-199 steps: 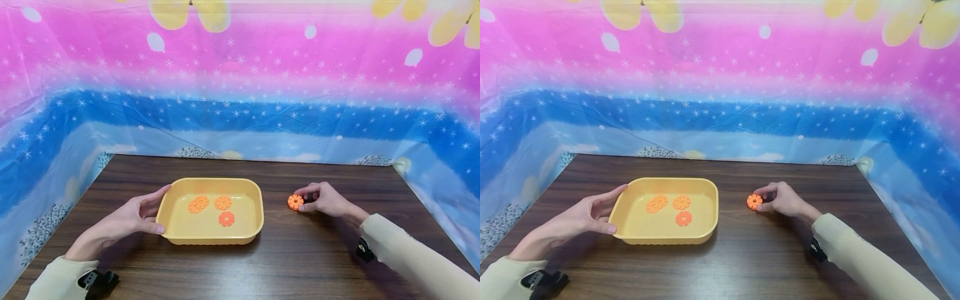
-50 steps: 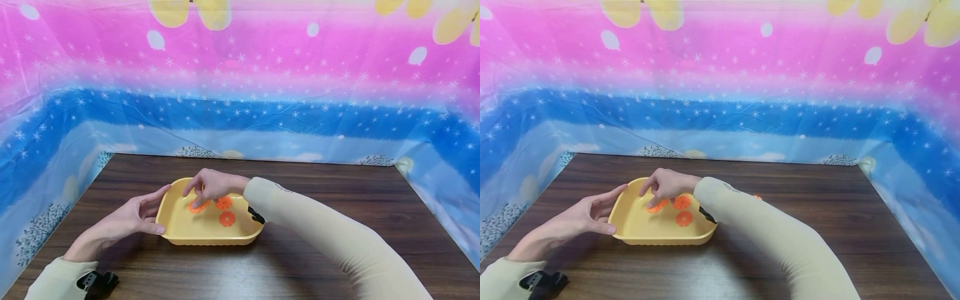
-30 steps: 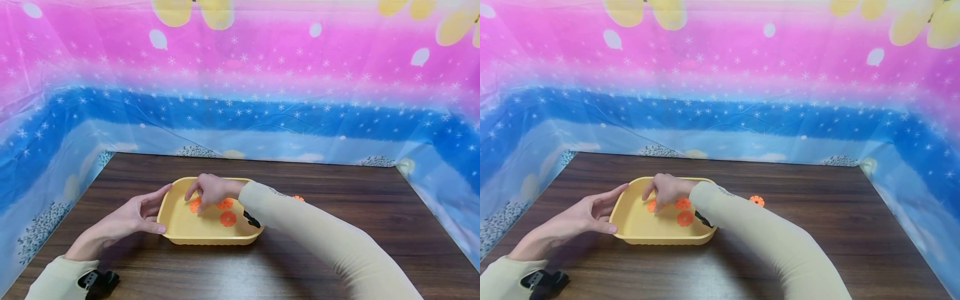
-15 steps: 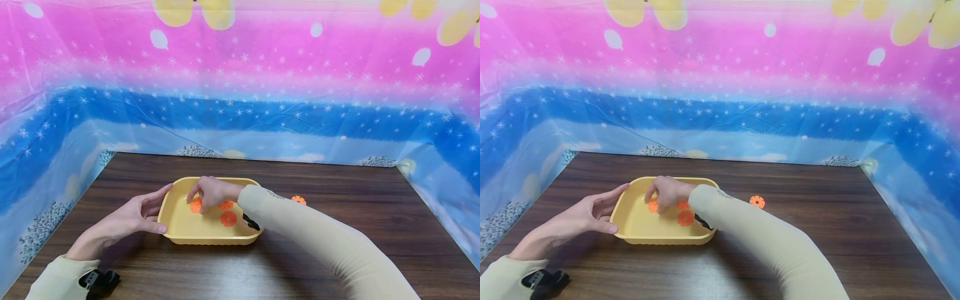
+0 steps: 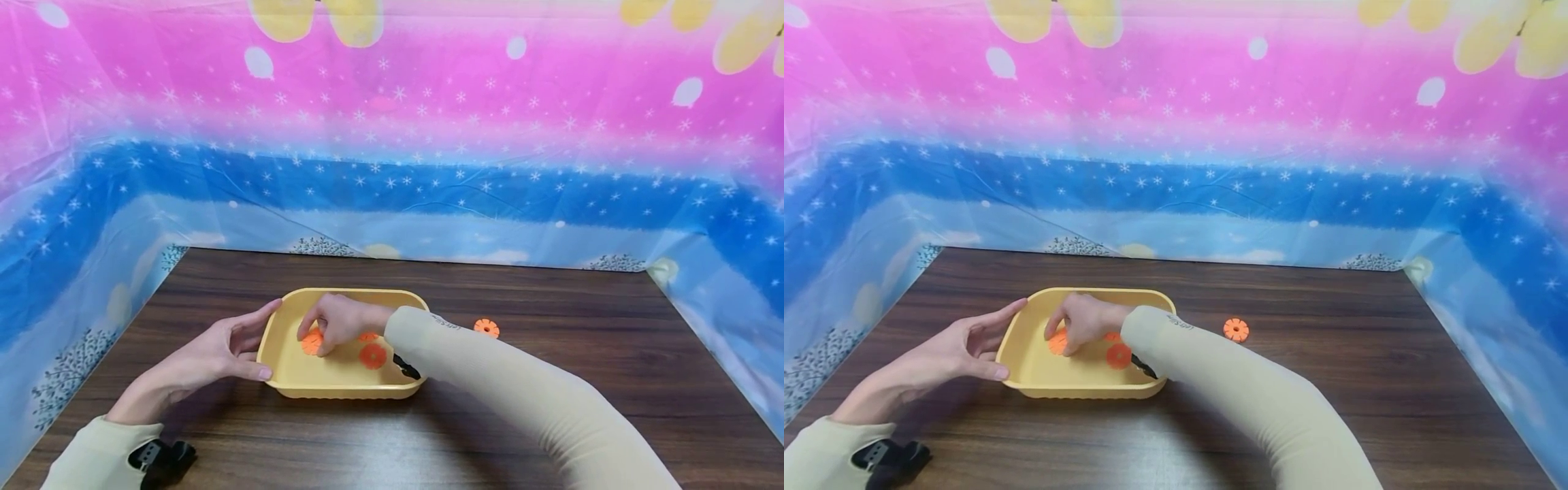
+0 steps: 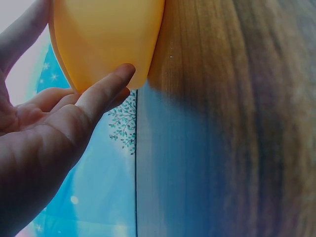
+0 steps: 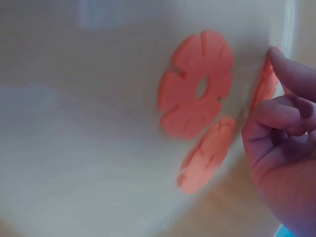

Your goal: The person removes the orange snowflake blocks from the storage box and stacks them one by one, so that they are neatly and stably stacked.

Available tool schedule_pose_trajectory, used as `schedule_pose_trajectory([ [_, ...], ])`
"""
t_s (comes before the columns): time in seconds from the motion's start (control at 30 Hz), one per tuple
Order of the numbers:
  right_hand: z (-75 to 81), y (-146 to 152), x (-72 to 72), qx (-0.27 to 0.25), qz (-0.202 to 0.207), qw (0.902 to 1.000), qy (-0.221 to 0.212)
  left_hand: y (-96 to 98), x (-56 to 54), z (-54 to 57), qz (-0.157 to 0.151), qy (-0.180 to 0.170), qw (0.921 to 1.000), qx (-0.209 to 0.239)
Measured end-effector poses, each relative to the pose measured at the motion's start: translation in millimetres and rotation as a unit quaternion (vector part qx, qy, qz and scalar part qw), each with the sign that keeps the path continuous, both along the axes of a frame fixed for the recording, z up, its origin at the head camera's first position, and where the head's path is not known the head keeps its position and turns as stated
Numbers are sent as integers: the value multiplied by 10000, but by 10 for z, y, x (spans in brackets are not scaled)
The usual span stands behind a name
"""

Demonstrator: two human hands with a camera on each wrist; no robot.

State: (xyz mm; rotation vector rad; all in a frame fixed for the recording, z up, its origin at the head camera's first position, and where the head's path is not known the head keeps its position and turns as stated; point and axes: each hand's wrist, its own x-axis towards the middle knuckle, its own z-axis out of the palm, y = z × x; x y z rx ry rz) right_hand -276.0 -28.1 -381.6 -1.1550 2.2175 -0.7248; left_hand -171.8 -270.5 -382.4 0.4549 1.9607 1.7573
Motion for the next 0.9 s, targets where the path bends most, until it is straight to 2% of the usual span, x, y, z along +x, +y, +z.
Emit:
schedule_pose_trajectory([
  [0.13,20,-6,15,-24,118,9999,-23,0,1,-3,22,5,10000,-34],
  [0.33,54,46,-26,124,-95,9999,-49,4,1,-1,20,18,10000,-33],
  [0.53,17,30,-26,137,-205,9997,-18,4,-4,-8,-28,60,10000,6],
  [0.77,-14,-2,-5,-74,15,10000,4,2,-6,-7,-37,123,9999,12],
  [0.9,-6,6,-16,0,34,10000,0,4,-3,-6,-49,133,9999,16],
])
